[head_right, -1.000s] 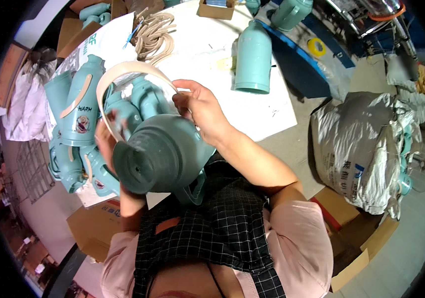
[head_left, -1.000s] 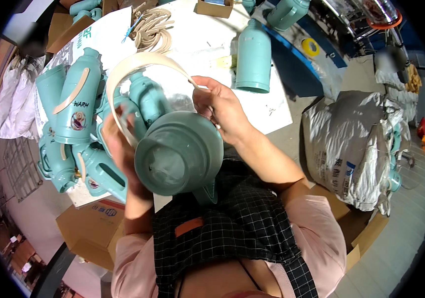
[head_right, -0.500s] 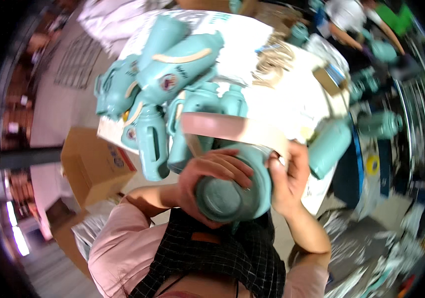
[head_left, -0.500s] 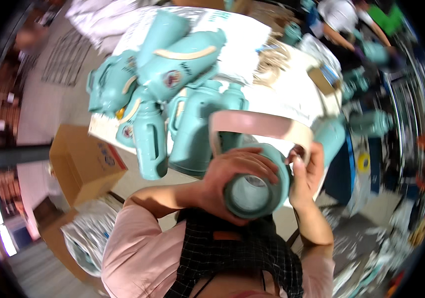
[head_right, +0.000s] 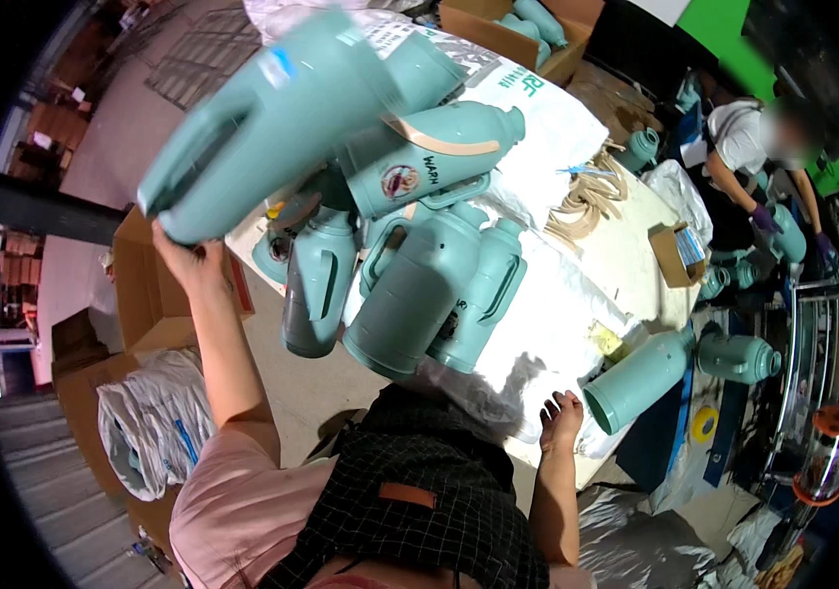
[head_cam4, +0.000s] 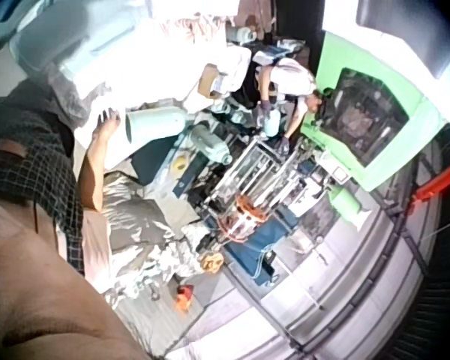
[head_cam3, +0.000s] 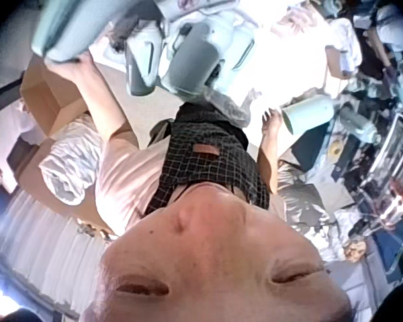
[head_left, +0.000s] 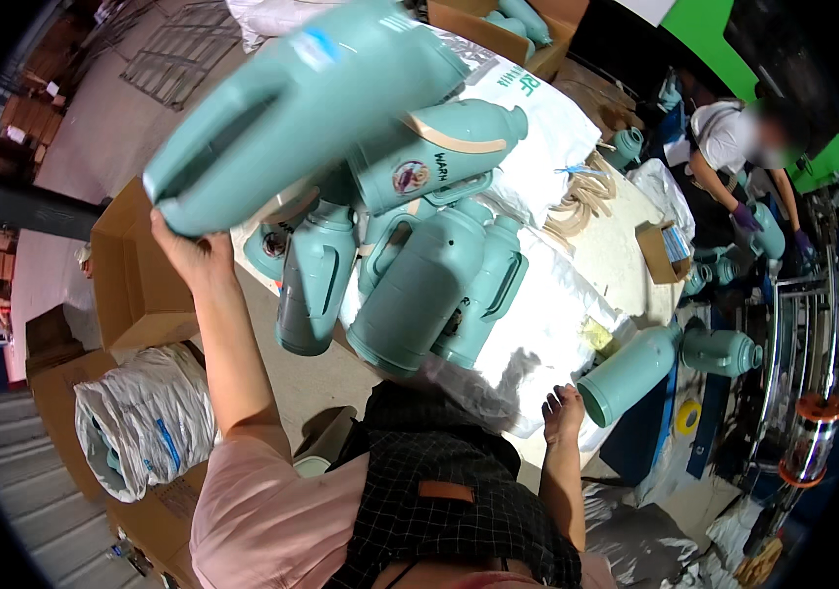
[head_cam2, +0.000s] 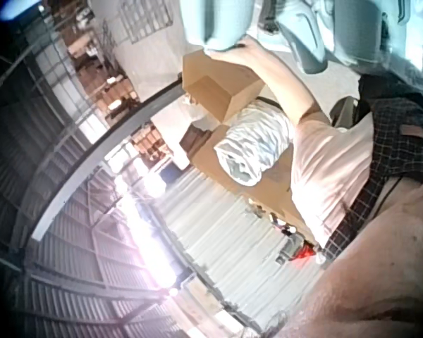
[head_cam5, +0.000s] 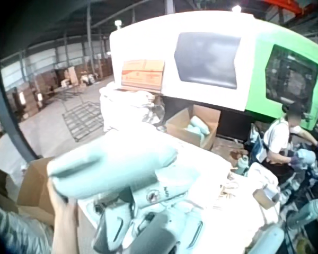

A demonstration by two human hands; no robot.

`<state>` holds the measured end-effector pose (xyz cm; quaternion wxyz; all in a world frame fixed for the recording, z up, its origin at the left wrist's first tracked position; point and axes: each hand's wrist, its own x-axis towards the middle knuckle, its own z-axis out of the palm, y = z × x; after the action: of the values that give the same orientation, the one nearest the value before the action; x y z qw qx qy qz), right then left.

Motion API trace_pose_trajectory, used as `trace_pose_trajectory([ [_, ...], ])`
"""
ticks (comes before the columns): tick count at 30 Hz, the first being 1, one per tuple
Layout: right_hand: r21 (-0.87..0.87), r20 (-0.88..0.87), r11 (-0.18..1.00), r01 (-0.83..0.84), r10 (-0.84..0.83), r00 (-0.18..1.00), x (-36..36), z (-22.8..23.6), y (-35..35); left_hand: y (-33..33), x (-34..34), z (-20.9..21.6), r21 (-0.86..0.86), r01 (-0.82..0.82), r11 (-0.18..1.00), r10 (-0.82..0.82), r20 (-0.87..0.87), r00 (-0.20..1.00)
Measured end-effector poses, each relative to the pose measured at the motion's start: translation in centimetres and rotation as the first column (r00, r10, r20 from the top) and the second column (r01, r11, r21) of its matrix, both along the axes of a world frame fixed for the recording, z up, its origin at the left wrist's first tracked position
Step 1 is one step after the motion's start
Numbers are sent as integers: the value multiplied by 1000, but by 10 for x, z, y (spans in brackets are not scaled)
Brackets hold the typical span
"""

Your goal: The person attaches straps to green plastic thermos bodies, moves assembled units between boxes and tables, and organizes components at a workstation.

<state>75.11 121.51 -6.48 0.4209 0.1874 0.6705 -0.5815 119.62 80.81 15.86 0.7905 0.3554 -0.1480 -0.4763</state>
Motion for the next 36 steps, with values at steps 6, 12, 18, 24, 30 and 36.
trace_pose_trajectory([
  [6, 10, 24, 956, 292, -293, 956, -35, -96, 71, -82, -13, -129, 443, 256, 859, -236, -100, 966],
  [12, -11, -29, 655, 756, -756, 654, -87, -116, 82, -43, -37, -161, 669, 117, 734, -389, 274, 880],
  [18, -544, 240, 445, 711, -730, 640, -144, -112, 109, 136, -239, -133, 443, 795, 414, -882, 413, 229],
  [24, -412, -354, 898, 155, -314, 881, -4, 40, 64, 204, -393, -192, 239, 927, -287, -879, -451, -156],
  [30, -160, -292, 986, -37, -12, 956, 39, 33, 164, 192, -409, -187, 316, 773, -551, -810, 22, -586],
  [36, -480, -696, 552, -682, 233, 679, -71, 225, 19, 221, -407, -171, 375, 369, -850, -394, 13, -919],
])
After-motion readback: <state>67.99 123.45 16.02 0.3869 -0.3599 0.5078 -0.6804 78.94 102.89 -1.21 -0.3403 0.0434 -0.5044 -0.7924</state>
